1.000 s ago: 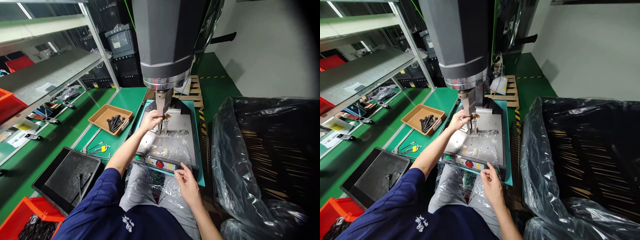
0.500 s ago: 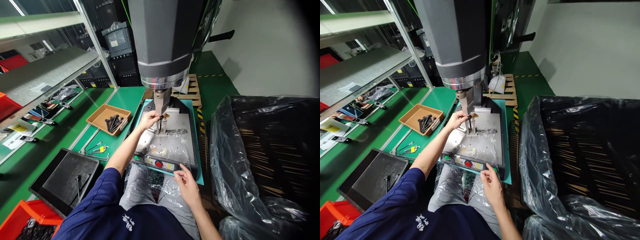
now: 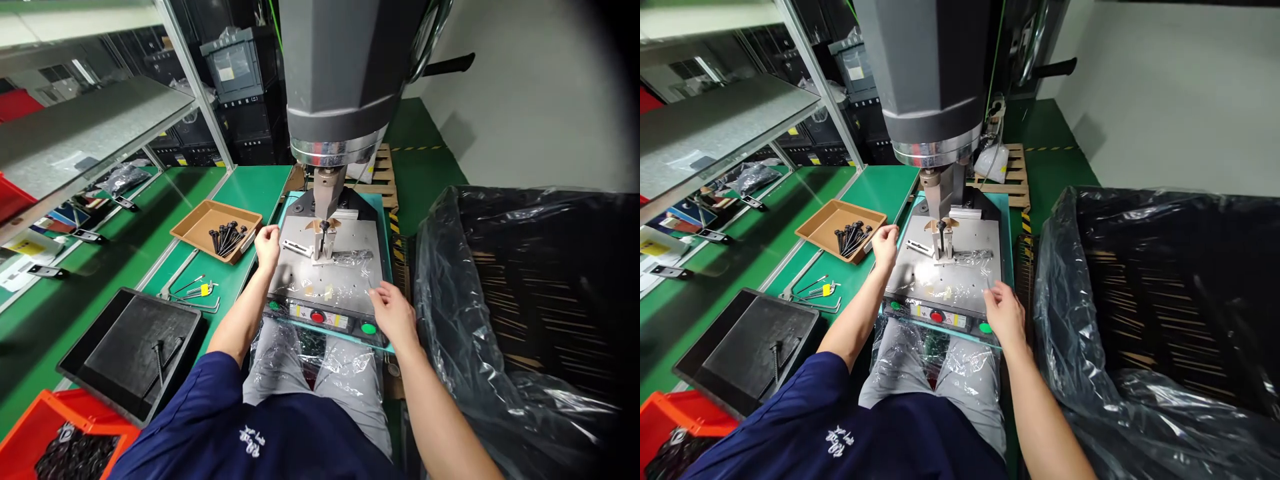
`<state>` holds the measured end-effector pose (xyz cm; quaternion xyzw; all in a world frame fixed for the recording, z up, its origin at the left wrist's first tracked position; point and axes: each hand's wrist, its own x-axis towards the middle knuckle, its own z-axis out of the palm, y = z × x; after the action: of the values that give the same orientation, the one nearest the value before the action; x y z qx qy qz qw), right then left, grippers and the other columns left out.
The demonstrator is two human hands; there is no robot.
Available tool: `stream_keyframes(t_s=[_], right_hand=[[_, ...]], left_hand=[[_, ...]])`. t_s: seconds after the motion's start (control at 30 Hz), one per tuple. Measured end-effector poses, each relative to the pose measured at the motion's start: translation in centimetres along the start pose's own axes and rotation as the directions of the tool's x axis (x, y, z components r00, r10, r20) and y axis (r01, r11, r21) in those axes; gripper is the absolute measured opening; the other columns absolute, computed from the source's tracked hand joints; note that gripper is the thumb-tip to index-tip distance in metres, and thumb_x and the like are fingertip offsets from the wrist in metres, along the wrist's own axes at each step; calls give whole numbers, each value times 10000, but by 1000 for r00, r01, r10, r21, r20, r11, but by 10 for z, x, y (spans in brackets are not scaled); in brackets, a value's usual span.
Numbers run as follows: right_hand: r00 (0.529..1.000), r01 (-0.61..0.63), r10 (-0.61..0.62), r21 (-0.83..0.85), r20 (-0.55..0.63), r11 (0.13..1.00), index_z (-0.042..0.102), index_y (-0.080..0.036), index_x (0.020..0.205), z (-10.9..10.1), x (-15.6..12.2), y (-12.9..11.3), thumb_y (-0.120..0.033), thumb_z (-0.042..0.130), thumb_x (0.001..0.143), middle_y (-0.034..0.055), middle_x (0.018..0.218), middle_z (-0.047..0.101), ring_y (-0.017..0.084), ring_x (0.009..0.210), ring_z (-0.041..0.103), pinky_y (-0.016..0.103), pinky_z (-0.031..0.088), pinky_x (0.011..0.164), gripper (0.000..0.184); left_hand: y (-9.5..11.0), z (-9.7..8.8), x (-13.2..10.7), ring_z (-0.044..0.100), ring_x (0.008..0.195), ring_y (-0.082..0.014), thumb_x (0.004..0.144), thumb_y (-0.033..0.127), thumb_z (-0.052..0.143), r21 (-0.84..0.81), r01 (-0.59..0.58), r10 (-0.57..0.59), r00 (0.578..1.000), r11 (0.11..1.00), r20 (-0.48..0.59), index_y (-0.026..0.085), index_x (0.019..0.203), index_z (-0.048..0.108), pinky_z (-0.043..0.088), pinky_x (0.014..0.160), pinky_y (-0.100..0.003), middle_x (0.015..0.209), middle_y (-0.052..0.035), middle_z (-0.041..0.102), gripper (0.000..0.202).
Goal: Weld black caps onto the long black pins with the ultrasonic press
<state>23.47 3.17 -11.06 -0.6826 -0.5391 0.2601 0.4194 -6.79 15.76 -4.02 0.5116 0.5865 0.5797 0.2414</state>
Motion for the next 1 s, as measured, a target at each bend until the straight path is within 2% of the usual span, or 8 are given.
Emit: stream_keyframes(t_s=[0.1, 0.2, 0.27, 0.47, 0.67, 0.8, 0.9, 1.0], right_hand=[[989, -95, 101, -62, 106, 994, 676, -159, 1092, 12, 24, -1, -480, 656, 777, 136, 947, 726, 290, 884, 676, 445, 487, 897, 450], [958, -261, 247, 83, 148, 962, 688, -161, 981, 26, 38, -3, -423, 762, 662, 103, 807, 707, 288, 841, 668, 408, 505, 793, 420], [937, -330, 301, 164, 180, 930, 675, -161, 891, 32, 41, -6, -368, 800, 581, 69, 725, 678, 249, 721, 648, 359, 500, 669, 393], [908, -353, 229, 347, 350, 869, 578, -206, 707, 25, 22, -31, -406, 782, 508, 9, 684, 641, 161, 573, 576, 284, 460, 544, 348], [856, -387, 62, 556, 513, 736, 498, -218, 751, 13, -7, -72, -407, 820, 555, 63, 962, 704, 226, 773, 678, 337, 528, 651, 421], [846, -390, 32, 576, 533, 719, 552, -231, 928, 8, -5, -93, -335, 850, 549, 3, 876, 666, 184, 699, 648, 289, 497, 593, 493], [850, -344, -9, 568, 527, 748, 603, -226, 1031, 5, 7, -100, -329, 869, 534, -28, 805, 628, 134, 634, 581, 256, 462, 577, 572], [831, -336, -36, 553, 555, 762, 623, -192, 848, 3, 23, -104, -377, 896, 520, -50, 673, 560, 101, 566, 502, 221, 413, 531, 464]], left_hand=[[-17, -11, -42, 654, 932, -216, 852, 288, 585, 235, 43, -92, 975, 971, 202, 146, 950, 703, 500, 913, -368, 982, -98, 724, 209], [-22, -7, -71, 624, 1053, -281, 754, 291, 717, 442, -114, -155, 835, 890, 528, 152, 1039, 711, 462, 987, -422, 1109, -138, 698, 317], [-20, -2, -77, 594, 1119, -308, 722, 267, 743, 507, -178, -195, 778, 844, 597, 151, 1104, 696, 439, 1016, -438, 1181, -158, 661, 402], [-9, -2, -72, 672, 898, -235, 686, 251, 778, 445, -56, -304, 653, 894, 693, 145, 1214, 647, 526, 870, -370, 988, -96, 717, 555], [3, 1, -78, 589, 1187, -267, 609, 385, 868, 23, 125, -99, 642, 992, 760, 185, 1376, 541, 460, 1022, -401, 1329, -153, 605, 858], [15, 3, -71, 632, 838, -172, 652, 451, 815, -50, 189, -91, 666, 981, 741, 158, 1113, 661, 504, 806, -320, 926, -47, 694, 567], [25, -3, -61, 473, 534, -93, 748, 527, 700, -47, 260, -137, 644, 964, 753, 159, 791, 630, 393, 554, -236, 590, 42, 543, 377], [35, -11, -50, 348, 457, -67, 720, 536, 720, 1, 269, -183, 652, 963, 736, 172, 701, 582, 255, 467, -219, 516, 66, 454, 389]])
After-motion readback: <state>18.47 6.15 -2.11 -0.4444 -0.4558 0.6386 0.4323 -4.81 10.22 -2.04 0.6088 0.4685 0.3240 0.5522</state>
